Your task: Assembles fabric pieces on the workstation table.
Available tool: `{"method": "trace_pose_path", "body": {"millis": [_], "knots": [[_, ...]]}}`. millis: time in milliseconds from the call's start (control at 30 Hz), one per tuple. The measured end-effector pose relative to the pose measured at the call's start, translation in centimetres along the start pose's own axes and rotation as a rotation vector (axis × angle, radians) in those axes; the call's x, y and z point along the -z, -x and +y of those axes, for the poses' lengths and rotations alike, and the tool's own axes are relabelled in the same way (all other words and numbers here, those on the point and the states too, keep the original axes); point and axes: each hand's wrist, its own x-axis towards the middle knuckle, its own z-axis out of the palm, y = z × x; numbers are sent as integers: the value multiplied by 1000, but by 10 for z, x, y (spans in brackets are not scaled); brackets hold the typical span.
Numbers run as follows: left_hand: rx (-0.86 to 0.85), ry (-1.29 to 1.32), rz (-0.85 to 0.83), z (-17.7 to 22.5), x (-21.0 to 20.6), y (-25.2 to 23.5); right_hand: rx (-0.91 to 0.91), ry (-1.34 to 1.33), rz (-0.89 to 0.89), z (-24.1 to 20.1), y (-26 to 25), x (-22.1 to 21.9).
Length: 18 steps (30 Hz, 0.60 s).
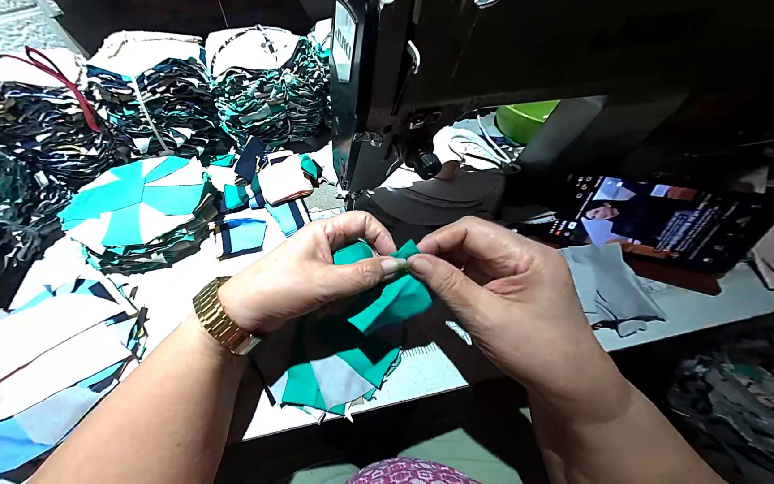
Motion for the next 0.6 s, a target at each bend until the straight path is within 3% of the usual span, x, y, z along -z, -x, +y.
{"method": "trace_pose_path", "body": {"millis": [100, 233, 600], "knots": [[78, 30, -51, 5, 5, 2, 94, 111, 63, -4, -4, -5], [29, -42, -22, 6, 12, 3, 165, 168, 92, -7, -5, -8], [-81, -287, 73, 15, 24, 8, 106, 246, 116, 0, 3, -15]]}}
